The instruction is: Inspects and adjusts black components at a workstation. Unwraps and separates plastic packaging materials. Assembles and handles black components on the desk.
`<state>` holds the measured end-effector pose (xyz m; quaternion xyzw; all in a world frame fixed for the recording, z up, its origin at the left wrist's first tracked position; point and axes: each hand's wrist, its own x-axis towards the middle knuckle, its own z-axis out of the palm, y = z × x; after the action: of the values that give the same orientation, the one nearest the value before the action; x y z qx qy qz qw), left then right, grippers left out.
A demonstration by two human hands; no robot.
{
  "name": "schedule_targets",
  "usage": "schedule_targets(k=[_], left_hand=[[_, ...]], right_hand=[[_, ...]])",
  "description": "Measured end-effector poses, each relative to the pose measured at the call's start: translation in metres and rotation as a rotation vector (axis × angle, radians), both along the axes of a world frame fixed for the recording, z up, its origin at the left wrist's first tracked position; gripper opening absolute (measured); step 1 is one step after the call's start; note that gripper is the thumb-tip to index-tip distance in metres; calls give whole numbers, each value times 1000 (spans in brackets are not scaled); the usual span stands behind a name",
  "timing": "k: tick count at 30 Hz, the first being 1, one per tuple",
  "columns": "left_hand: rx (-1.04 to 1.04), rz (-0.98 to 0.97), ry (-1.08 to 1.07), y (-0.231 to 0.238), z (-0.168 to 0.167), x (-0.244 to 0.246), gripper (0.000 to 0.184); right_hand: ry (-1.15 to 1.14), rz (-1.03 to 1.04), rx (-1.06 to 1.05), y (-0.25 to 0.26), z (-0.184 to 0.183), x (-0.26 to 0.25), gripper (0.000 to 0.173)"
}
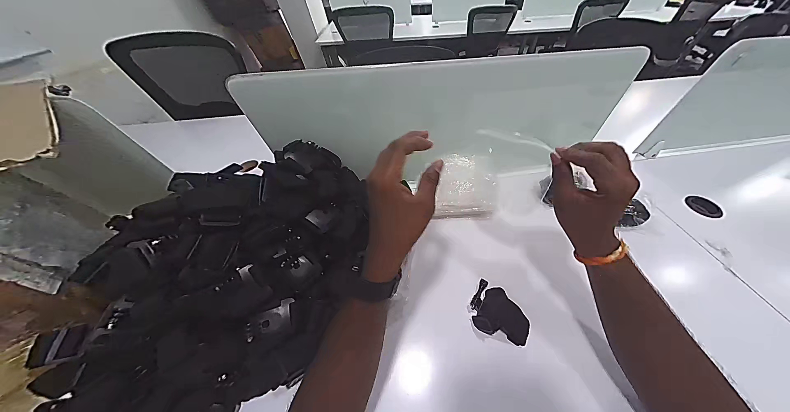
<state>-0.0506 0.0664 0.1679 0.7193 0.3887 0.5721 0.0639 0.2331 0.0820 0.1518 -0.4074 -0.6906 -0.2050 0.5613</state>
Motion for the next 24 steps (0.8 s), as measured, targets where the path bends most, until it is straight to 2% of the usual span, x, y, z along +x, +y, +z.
schedule_targets(k=[3, 5, 10, 14, 16, 19, 20, 24], left_hand=[[23, 24, -139, -5, 4, -17, 23], [30, 3, -175, -8, 6, -23, 22], [33, -45, -177, -12, 8, -27, 21], [-32, -60, -143, -16, 9, -25, 23], [-40, -65, -126, -17, 8, -24, 25], [-47, -80, -105, -19, 8, -24, 24], [-57, -83, -93, -20, 8, -25, 23], [-136, -106, 17, -24, 9, -26, 21]], right_hand=[[-116, -113, 122, 32, 1, -12, 14], [-256, -151, 102, 52, -7, -31, 15], [-537, -173, -309, 88, -42, -82, 18], [-555, -175, -488, 96, -61, -97, 17], [-536, -155, -572, 92, -60, -97, 21], [-417, -56, -722, 66, -45, -86, 59], [-362, -16, -746, 54, -41, -79, 66], [-290, 132, -1001, -16, -32, -46, 59]])
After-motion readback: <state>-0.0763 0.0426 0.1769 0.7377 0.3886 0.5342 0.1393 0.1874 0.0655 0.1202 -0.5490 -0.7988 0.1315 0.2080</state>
